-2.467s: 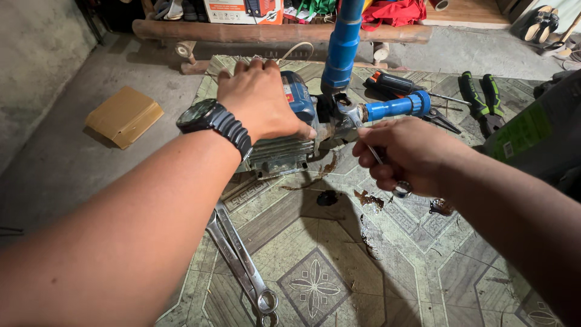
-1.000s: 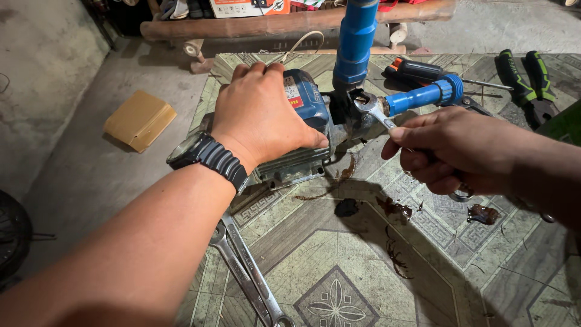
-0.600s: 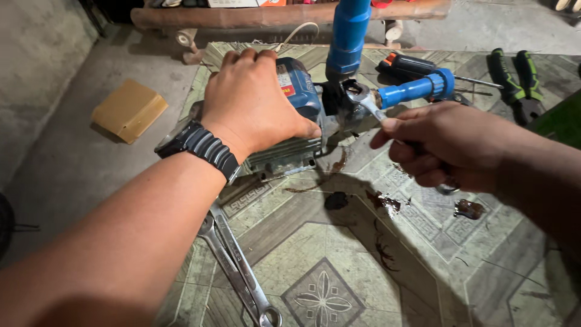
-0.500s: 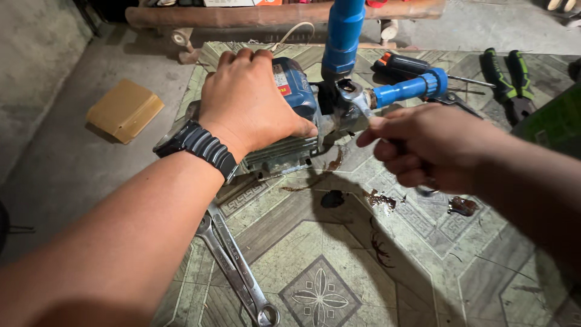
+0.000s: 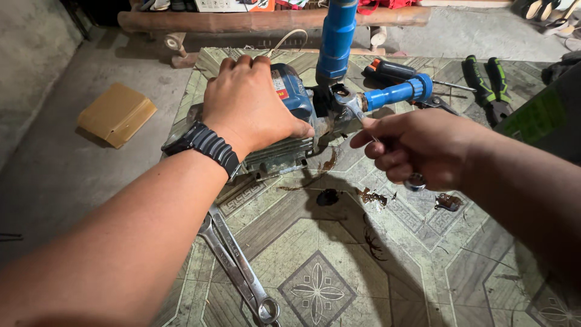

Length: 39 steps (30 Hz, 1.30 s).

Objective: The person uses a wrench to tighten a fitting on a small water pump, then rummages through a red tool bag to retrieve a socket and a blue elbow fitting. The person briefly attaches the socket to the pump and later holds the elbow fitting.

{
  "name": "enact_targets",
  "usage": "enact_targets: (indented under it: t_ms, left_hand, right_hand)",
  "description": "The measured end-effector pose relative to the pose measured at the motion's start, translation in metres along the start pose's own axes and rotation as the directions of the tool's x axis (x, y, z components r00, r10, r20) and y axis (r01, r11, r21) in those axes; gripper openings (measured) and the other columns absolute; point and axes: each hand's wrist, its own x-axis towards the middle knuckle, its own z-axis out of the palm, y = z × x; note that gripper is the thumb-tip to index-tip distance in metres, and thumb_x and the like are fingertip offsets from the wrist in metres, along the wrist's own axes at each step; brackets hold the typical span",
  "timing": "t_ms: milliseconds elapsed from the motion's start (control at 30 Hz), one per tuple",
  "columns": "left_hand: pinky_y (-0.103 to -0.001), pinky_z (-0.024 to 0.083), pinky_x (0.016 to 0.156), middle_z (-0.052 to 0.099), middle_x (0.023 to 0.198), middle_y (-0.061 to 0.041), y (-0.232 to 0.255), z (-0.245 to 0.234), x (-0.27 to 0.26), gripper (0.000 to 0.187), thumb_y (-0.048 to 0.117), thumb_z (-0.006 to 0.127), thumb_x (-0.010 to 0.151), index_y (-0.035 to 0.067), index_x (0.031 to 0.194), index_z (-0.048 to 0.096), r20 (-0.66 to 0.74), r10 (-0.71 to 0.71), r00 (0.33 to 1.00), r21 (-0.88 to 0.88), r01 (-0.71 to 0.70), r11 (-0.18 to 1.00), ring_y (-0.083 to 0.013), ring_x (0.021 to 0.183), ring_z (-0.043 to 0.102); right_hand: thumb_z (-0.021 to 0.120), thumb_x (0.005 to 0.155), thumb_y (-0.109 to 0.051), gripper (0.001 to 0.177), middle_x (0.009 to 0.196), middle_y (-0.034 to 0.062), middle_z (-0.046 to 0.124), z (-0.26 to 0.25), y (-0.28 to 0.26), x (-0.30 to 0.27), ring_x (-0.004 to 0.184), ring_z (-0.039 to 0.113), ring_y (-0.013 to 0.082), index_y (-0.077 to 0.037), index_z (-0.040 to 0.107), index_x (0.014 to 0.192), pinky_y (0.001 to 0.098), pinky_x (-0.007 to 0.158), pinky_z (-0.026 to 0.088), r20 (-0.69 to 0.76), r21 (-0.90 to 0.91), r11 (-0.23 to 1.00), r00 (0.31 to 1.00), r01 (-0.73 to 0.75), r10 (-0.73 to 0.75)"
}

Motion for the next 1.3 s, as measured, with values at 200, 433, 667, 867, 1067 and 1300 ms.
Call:
enact_targets:
  t_ms: [200, 433, 667, 867, 1067, 1300]
  left_hand:
    - [-0.045, 0.048, 0.098, 0.062, 0.123, -0.017, 0.001, -0.001, 0.001, 0.108, 0.069, 0.095, 0.044, 0.001, 0.121, 0.062, 0.018, -0.023, 1.0, 0.0, 0.023, 1.0, -0.0367, 0.117, 0.057]
    - [-0.046, 0.048, 0.098, 0.062, 0.124, -0.017, 0.001, -0.001, 0.0, 0.109, 0.07, 0.094, 0.043, 0.001, 0.121, 0.062, 0.018, -0.029, 0.999, 0.0, 0.029, 1.0, -0.0366, 0.118, 0.057]
    - [-0.045, 0.049, 0.098, 0.062, 0.124, -0.017, 0.001, -0.001, 0.001, 0.108, 0.069, 0.094, 0.043, 0.001, 0.121, 0.062, 0.025, -0.033, 0.999, -0.005, 0.033, 0.999, -0.0371, 0.117, 0.057]
    - [-0.046, 0.049, 0.097, 0.063, 0.122, -0.017, -0.001, 0.0, -0.001, 0.104, 0.069, 0.094, 0.045, 0.002, 0.118, 0.064, 0.021, -0.021, 1.0, -0.01, 0.021, 1.0, -0.0371, 0.116, 0.058]
    - [-0.045, 0.05, 0.098, 0.065, 0.12, -0.016, -0.002, 0.003, -0.001, 0.098, 0.068, 0.094, 0.046, 0.003, 0.115, 0.067, -0.013, -0.009, 1.0, -0.017, 0.009, 1.0, -0.0359, 0.117, 0.058]
    - [-0.047, 0.049, 0.097, 0.064, 0.12, -0.016, -0.002, 0.003, -0.001, 0.103, 0.068, 0.094, 0.046, 0.004, 0.121, 0.065, -0.021, -0.008, 1.0, -0.013, 0.008, 1.0, -0.0363, 0.117, 0.059]
  right_hand:
    - [0.04, 0.099, -0.008, 0.034, 0.084, 0.0071, 0.058, -0.019, 0.01, -0.003, 0.062, 0.054, 0.007, 0.01, 0.062, 0.118, 0.0212, 0.056, 0.052, 0.08, 0.352, 0.936, 0.995, 0.021, -0.053]
    - [0.045, 0.105, -0.008, 0.027, 0.097, 0.0135, 0.064, -0.003, 0.013, -0.01, 0.08, 0.066, 0.0124, 0.013, 0.057, 0.118, 0.0324, 0.079, 0.062, 0.061, 0.393, 0.91, 0.984, 0.133, -0.17]
    - [0.036, 0.096, -0.004, 0.033, 0.098, 0.0174, 0.066, 0.008, 0.011, -0.026, 0.086, 0.072, 0.0181, 0.013, 0.054, 0.117, 0.0336, 0.082, 0.06, -0.049, 0.493, 0.864, 0.995, 0.101, -0.088]
    - [0.044, 0.109, -0.007, 0.029, 0.097, 0.011, 0.06, -0.011, 0.037, -0.037, 0.073, 0.055, 0.0125, 0.011, 0.053, 0.13, 0.027, 0.062, 0.053, 0.41, 0.529, 0.834, 0.814, 0.154, -0.41]
    - [0.045, 0.101, -0.018, 0.021, 0.083, 0.0022, 0.053, -0.025, 0.061, -0.044, 0.061, 0.039, 0.0105, -0.004, 0.057, 0.112, 0.026, 0.051, 0.035, -0.159, 0.244, 0.96, 0.982, 0.137, -0.1]
    - [0.054, 0.101, -0.024, 0.019, 0.072, 0.0028, 0.046, -0.027, 0.083, -0.037, 0.056, 0.032, 0.0139, -0.005, 0.059, 0.101, 0.0309, 0.051, 0.029, -0.343, 0.119, 0.993, 0.939, 0.022, 0.021]
